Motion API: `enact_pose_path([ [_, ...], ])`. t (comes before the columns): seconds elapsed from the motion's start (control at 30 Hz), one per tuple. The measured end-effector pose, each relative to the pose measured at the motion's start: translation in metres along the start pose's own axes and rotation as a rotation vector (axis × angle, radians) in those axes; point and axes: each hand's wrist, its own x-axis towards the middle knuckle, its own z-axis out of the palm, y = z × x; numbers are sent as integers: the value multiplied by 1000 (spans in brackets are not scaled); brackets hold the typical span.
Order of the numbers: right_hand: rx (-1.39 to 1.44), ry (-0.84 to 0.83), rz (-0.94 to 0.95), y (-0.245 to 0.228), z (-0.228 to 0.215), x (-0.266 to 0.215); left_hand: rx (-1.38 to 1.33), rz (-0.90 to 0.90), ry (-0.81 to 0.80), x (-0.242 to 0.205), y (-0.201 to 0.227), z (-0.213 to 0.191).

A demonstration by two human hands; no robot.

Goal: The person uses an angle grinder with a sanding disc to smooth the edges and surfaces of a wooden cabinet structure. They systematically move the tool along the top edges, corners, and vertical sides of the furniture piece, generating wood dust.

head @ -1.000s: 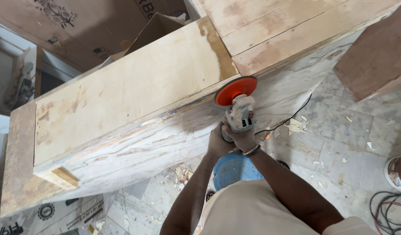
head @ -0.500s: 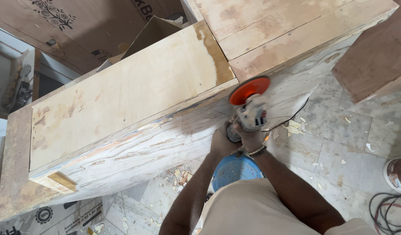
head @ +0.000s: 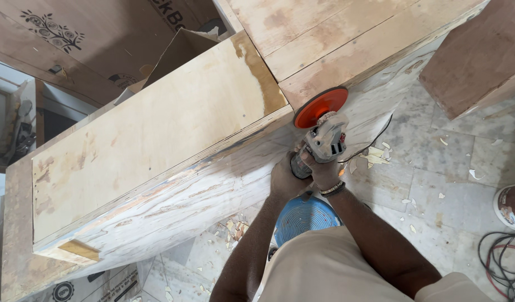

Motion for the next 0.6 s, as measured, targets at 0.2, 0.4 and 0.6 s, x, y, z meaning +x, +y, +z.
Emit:
enact_pose_path([
  [0.2,-74,-19,67,1,6,-5,-22,23,48,-1,-10,4],
  [0.4,192,65,27,-2,-9,5,113,7,-12,7,-1,8],
  [0.6,44,45,61,-11,-4,3,25,5,15,7,3,9],
])
